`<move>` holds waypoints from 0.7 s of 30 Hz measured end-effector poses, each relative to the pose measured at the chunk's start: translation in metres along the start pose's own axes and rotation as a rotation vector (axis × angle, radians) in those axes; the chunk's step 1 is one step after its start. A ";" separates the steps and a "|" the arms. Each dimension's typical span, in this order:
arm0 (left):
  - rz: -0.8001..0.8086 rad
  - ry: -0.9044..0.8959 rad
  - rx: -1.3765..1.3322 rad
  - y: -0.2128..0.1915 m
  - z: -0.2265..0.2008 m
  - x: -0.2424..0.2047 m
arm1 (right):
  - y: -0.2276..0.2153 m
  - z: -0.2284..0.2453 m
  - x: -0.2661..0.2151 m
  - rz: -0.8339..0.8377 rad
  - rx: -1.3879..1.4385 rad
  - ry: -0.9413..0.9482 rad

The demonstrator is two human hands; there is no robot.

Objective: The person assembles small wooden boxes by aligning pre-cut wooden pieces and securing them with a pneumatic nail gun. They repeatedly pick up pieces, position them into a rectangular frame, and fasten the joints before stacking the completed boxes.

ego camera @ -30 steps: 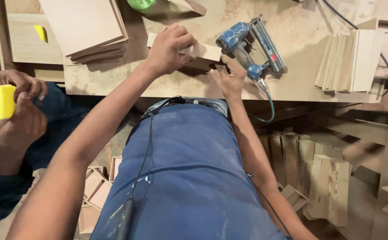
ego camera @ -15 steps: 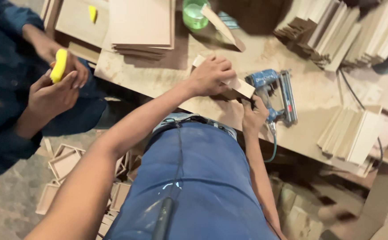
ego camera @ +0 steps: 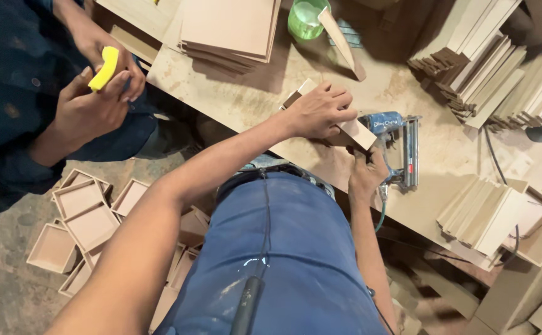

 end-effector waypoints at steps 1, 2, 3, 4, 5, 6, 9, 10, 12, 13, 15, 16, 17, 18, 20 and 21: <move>-0.003 -0.004 -0.007 0.000 0.000 -0.001 | -0.001 -0.001 0.000 -0.001 -0.023 0.004; -0.004 -0.005 -0.011 -0.001 0.001 -0.001 | 0.000 -0.001 0.001 -0.006 -0.009 0.005; 0.000 -0.004 -0.017 -0.002 0.001 0.000 | 0.000 -0.001 0.002 -0.010 0.004 0.007; 0.003 -0.001 -0.021 -0.003 0.001 0.000 | 0.000 -0.001 0.002 -0.016 0.019 0.006; 0.006 0.002 -0.025 -0.003 0.001 0.000 | 0.000 -0.001 0.001 -0.019 0.020 0.009; 0.012 -0.003 -0.022 -0.003 0.000 0.001 | 0.000 -0.002 0.000 -0.019 0.019 0.014; 0.014 -0.008 -0.016 -0.007 0.000 0.003 | 0.000 -0.003 0.002 0.000 0.038 0.025; 0.002 -0.005 -0.017 -0.009 0.000 0.004 | 0.000 -0.004 0.002 0.009 0.046 0.029; -0.017 -0.010 -0.035 -0.011 -0.002 0.003 | -0.001 -0.007 0.001 -0.006 -0.048 0.041; -0.024 -0.018 -0.053 -0.013 -0.001 0.002 | -0.001 -0.009 0.001 -0.015 -0.095 0.050; -0.030 -0.022 -0.074 -0.012 -0.004 0.003 | -0.003 -0.014 -0.002 -0.013 -0.006 0.063; -0.029 -0.022 -0.069 -0.013 -0.003 0.003 | -0.003 -0.015 -0.001 -0.014 0.040 0.066; -0.027 -0.021 -0.063 -0.013 -0.003 0.003 | -0.002 -0.016 -0.002 0.000 0.063 0.066; -0.011 -0.020 -0.036 -0.013 -0.002 0.004 | 0.000 -0.016 0.000 0.010 0.091 0.061; 0.020 -0.020 0.020 -0.013 -0.001 0.003 | 0.003 -0.014 0.000 0.014 0.118 0.053; 0.024 -0.016 0.015 -0.014 -0.001 0.003 | 0.004 -0.012 -0.002 0.007 0.117 0.049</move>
Point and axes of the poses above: each hand's wrist, its own x-axis towards the middle knuckle, its own y-axis out of the palm, z = x × y, the point moved 7 cm from there along x, towards the middle knuckle, and after that the axes turned 12 degrees about y, right-handed, at the moved point
